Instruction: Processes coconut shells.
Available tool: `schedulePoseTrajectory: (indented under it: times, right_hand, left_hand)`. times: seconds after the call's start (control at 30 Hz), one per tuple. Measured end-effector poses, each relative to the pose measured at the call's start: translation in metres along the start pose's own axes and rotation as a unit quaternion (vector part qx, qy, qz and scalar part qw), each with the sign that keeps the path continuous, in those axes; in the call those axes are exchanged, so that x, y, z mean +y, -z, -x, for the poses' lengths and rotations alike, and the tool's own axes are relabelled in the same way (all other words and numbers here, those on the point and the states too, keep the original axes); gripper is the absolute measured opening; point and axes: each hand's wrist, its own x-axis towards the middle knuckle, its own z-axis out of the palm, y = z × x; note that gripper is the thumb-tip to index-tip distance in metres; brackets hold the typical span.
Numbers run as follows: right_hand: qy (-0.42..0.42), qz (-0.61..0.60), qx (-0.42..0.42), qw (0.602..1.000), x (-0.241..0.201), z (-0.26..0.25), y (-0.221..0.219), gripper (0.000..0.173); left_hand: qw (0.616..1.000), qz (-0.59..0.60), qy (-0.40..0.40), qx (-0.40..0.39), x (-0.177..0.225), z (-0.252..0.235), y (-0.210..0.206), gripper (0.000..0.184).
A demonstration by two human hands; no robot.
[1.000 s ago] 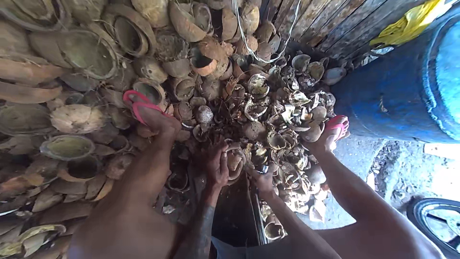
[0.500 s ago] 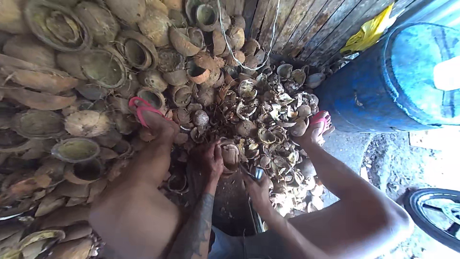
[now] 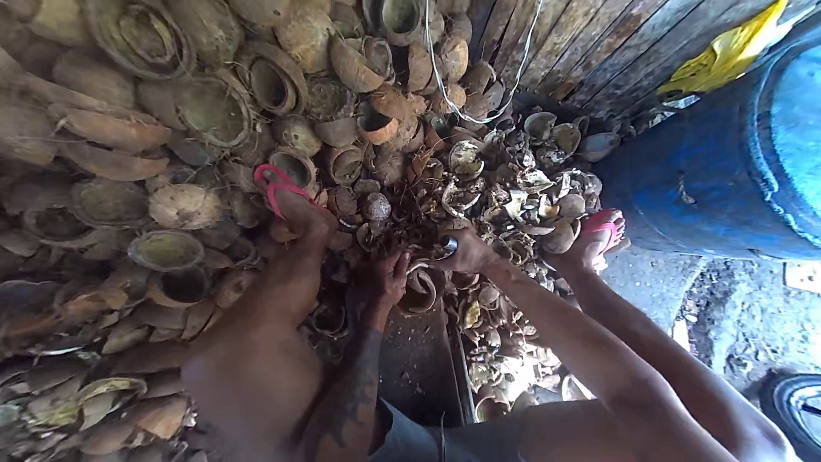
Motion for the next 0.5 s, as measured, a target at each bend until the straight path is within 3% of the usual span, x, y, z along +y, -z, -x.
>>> schedulePoseTrajectory:
  times: [0.07,0.13,0.2,0.3,0.37,0.43,0.5]
  right_hand:
    - [-0.119,-0.135,0.050,0.982,0.004,0.019,-0.018,0.040]
    - [-0.287,-0.272,0.109,0.912,0.001,0.054,-0.052,0.033]
    - [-0.394,-0.334,0.151,0.843,-0.010,0.089,-0.084,0.031]
    - [-0.425,-0.411,0.210,0.779,-0.027,0.123,-0.105,0.032]
    - [-0.428,-0.448,0.205,0.758,-0.038,0.132,-0.099,0.029]
    - [-0.457,-0.504,0.180,0.711,-0.051,0.134,-0.094,0.027]
    - [-0.475,-0.555,0.178,0.659,-0.062,0.136,-0.105,0.023]
  left_hand:
    - [1.000,0.013,-0.004,0.001,0.001,0.001,0.001,0.030]
    - [1.000,0.013,-0.011,0.003,0.001,0.004,0.001,0.033]
    - [0.999,0.009,-0.040,0.030,-0.003,0.012,-0.003,0.034]
    - [0.997,-0.019,-0.065,0.049,0.002,0.022,-0.004,0.032]
    - [0.998,-0.055,-0.039,0.001,0.016,0.024,0.010,0.032]
    - [0.998,-0.035,0.027,-0.043,0.020,0.025,0.018,0.037]
    - [0.984,0.057,0.148,-0.078,0.027,0.031,0.021,0.039]
